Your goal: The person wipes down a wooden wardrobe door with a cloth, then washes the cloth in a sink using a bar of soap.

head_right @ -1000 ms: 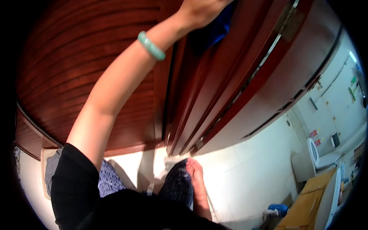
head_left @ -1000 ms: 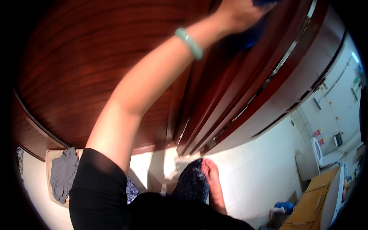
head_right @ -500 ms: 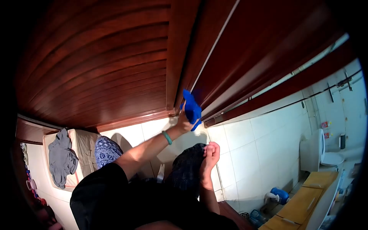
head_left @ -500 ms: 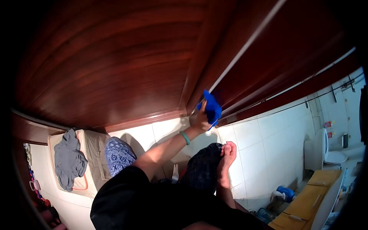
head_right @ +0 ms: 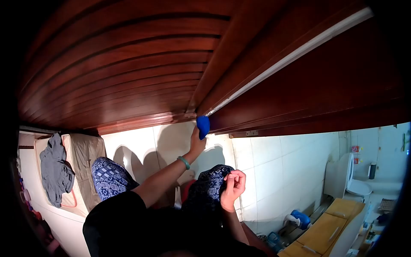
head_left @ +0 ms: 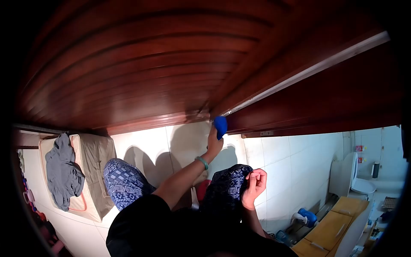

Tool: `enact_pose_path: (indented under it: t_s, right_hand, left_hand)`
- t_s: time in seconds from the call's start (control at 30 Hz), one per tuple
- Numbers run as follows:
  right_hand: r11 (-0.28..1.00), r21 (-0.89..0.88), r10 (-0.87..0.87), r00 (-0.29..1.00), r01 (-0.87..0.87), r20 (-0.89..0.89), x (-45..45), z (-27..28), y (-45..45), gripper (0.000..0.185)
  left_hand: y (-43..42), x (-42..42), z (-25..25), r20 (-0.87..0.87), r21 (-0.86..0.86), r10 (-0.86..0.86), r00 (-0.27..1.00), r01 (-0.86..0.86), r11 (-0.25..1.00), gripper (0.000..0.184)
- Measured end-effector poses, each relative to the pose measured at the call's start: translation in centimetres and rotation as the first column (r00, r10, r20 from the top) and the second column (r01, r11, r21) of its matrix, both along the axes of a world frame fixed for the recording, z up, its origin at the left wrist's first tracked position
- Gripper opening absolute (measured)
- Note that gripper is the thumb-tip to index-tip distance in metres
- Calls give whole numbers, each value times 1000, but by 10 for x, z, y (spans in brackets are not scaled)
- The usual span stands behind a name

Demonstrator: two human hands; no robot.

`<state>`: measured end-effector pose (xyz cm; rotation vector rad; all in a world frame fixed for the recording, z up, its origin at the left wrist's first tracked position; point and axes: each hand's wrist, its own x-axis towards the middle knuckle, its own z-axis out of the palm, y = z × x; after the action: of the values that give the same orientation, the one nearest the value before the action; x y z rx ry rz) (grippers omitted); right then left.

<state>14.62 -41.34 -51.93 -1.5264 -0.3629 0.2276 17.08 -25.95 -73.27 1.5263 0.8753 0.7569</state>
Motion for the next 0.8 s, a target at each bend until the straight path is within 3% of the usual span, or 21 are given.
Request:
enact_pose_path:
  t_s: [0.07, 0.1, 0.2, 0.23, 0.3, 0.43, 0.5, 0.57, 0.8]
  right_hand:
    - [999, -29, 17, 1000, -18, -5, 0, 0, 0, 5]
    - [999, -32, 17, 1000, -18, -5, 1, 2, 1, 5]
    - [995, -84, 52, 999, -52, -1, 1, 6, 1, 3]
    - [996, -79, 47, 999, -47, -3, 0, 6, 1, 3]
    - [994, -90, 57, 998, -56, 16, 1, 5, -1, 3]
    - [998, -65, 18, 999, -20, -30, 1, 1, -5, 4]
    - [997, -79, 9, 1000, -11, -18, 0, 0, -6, 4]
    - [995, -99, 13, 1000, -14, -11, 0, 0, -8, 3]
    - [993, -118, 26, 1000, -25, 8, 3, 0, -5, 3]
  left_hand:
    - [10, 7, 65, 164, 422, 210, 964, -261, 868, 52]
    - [19, 10, 124, 625, -161, 152, 766, -64, 985, 46]
    - [60, 30, 208, 832, 113, -54, 552, -73, 991, 32]
    - [77, 18, 269, 489, 616, 41, 871, -379, 690, 30]
    - [94, 31, 295, 375, 719, 2, 927, -292, 631, 27]
    - [112, 37, 263, 298, 825, -3, 955, -256, 505, 36]
    - [112, 33, 237, 310, 793, -69, 948, -218, 568, 37]
    - [114, 23, 203, 150, 820, -133, 980, -48, 570, 34]
    - [106, 0, 108, 39, 764, -196, 980, 98, 638, 33]
